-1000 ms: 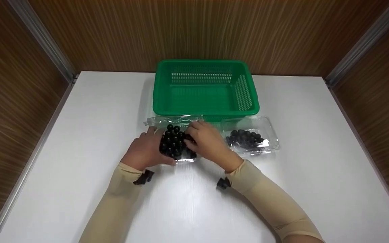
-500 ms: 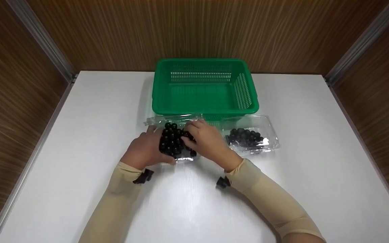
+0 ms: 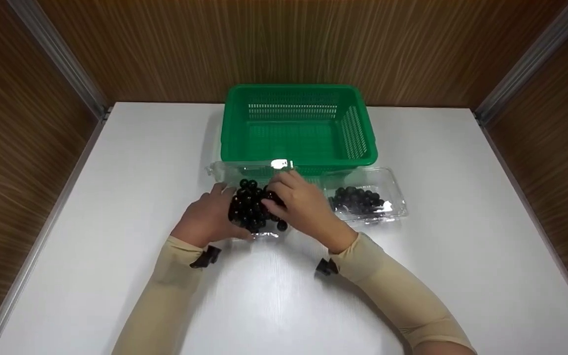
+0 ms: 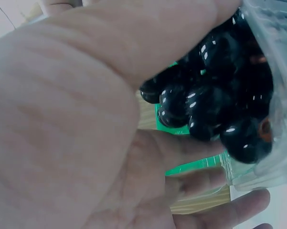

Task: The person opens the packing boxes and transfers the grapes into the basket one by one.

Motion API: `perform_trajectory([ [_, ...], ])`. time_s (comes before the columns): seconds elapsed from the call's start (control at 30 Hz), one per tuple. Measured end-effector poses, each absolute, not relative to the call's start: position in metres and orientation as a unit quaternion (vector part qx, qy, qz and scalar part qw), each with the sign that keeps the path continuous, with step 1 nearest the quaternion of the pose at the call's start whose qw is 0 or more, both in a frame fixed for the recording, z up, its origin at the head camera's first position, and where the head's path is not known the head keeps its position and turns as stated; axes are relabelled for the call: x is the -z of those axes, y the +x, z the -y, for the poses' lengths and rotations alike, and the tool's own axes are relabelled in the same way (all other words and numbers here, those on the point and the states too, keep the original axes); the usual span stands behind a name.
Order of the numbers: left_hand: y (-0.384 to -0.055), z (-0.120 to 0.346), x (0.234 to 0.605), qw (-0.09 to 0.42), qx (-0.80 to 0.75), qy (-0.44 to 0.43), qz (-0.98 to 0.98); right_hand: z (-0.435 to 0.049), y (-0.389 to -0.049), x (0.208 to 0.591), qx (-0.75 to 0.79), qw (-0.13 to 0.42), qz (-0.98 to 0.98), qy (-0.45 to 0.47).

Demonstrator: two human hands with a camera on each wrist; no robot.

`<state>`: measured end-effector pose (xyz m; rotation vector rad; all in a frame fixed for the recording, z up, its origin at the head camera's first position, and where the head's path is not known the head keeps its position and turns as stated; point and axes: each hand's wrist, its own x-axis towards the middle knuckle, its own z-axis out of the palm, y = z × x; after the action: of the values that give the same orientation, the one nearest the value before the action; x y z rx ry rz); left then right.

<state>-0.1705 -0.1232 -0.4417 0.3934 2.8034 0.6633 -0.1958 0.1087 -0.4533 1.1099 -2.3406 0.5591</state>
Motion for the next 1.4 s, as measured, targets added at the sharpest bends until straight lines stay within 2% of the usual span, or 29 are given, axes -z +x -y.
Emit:
perform_trajectory([
  [0.43, -0.174, 0.127, 0.432, 0.129, -0.201, 0.119, -0.964, -0.121, -0.193, 0.429, -0.193, 0.266, 0.846, 0.42],
  [0.87, -0.171, 0.136, 0.437, 0.134, -0.205, 0.114, -0.963, -0.141, -0.184, 0.406, -0.215, 0.272, 0.835, 0.427],
  [1.4, -0.172, 0.151, 0.442, 0.133, -0.22, 0.103, -0.961, -0.164, -0.196, 0.393, -0.252, 0.309, 0.818, 0.414],
])
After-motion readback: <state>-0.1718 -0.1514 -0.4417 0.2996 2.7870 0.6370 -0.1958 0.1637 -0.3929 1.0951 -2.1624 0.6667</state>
